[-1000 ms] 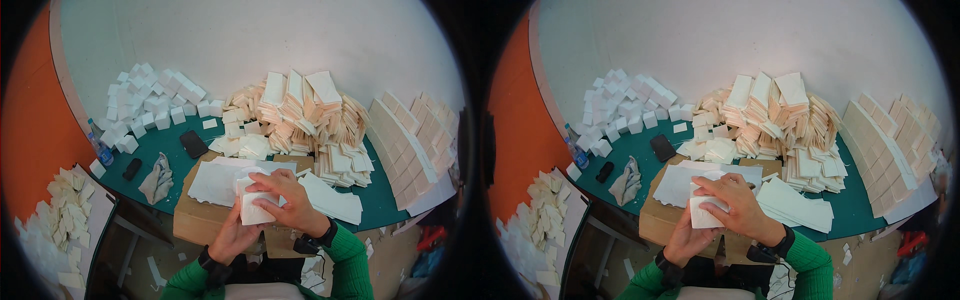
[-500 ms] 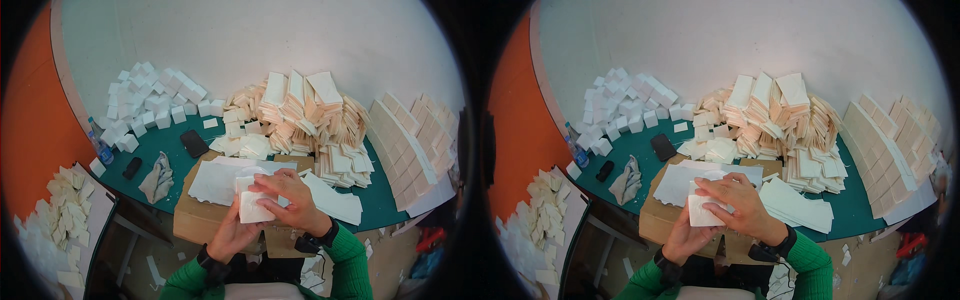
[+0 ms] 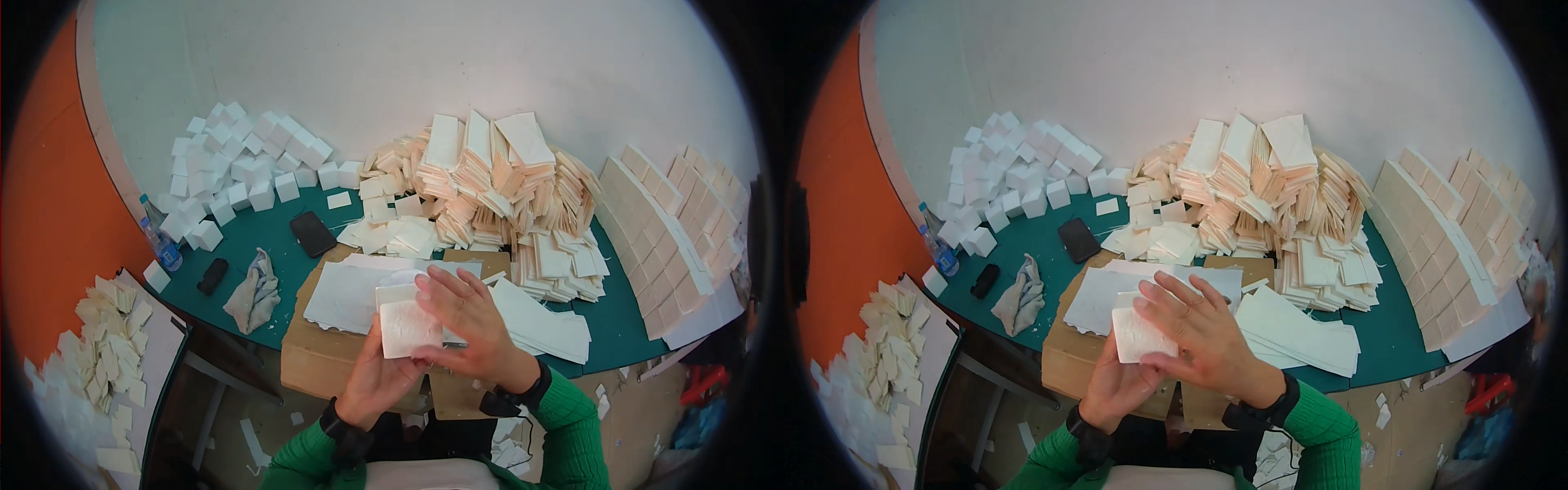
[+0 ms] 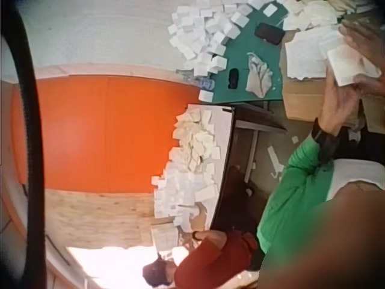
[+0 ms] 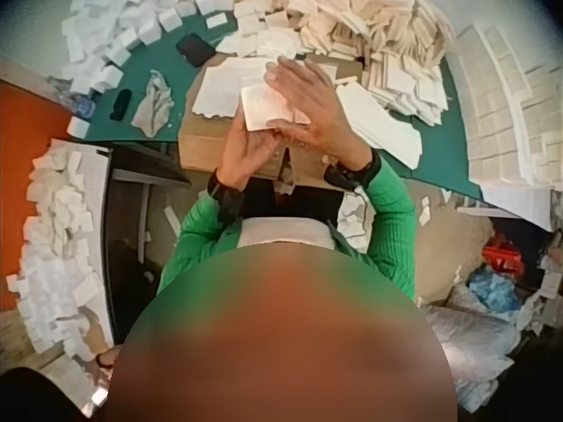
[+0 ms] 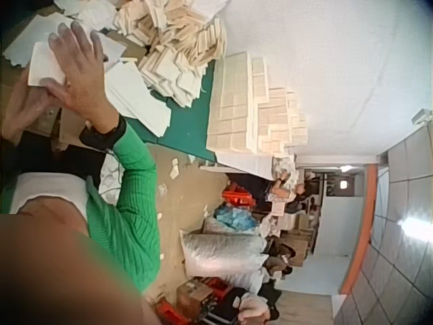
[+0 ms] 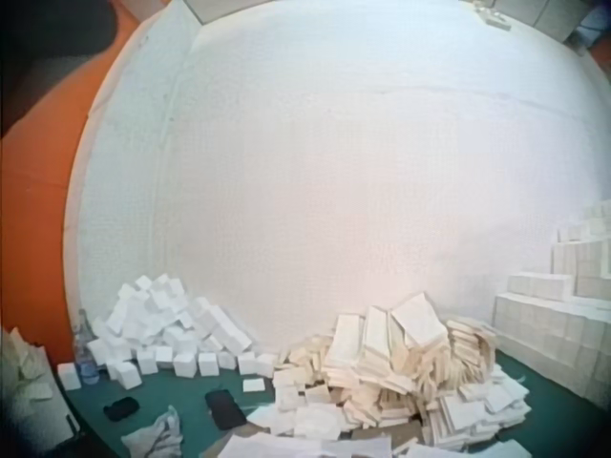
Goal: Applying adhesive paste to small blocks and attaching paper strips to assemble components.
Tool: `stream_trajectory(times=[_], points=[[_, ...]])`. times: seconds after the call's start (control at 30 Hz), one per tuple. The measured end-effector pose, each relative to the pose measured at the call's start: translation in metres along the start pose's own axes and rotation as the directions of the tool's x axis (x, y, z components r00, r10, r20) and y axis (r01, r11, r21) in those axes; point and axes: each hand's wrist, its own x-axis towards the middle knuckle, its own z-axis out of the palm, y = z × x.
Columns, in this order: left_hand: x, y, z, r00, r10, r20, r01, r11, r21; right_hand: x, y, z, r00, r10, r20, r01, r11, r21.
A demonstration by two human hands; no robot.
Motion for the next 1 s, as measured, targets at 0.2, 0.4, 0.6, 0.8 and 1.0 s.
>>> stream_trajectory(times=[0.2, 0.4, 0.6, 0.8, 1.0], points=[[-0.004, 0.006, -0.001, 0.999, -0.026, 0.026, 0.031, 0.975, -0.218, -0.019, -0.011, 0.018, 0.985, -0.098, 0.141, 0.125, 0.972, -0.200], [0.001, 0.005, 0.006, 0.993, -0.016, 0.114, 0.022, 0.998, -0.054, -0.016, 0.005, 0.002, 0.989, 0.140, -0.041, -0.133, 0.982, 0.136], [-0.004, 0.000, 0.010, 1.000, -0.021, -0.011, 0.021, 0.999, -0.046, 0.001, 0.015, -0.011, 0.968, 0.249, 0.039, -0.240, 0.867, 0.437], [-0.002, -0.001, 0.005, 0.999, -0.040, 0.029, 0.041, 0.997, -0.061, 0.001, 0.020, -0.015, 0.969, 0.224, 0.104, -0.245, 0.828, 0.504], [-0.002, -0.001, -0.003, 0.994, -0.057, 0.092, 0.068, 0.991, -0.118, -0.009, 0.026, -0.016, 0.980, 0.185, 0.077, -0.198, 0.849, 0.489]])
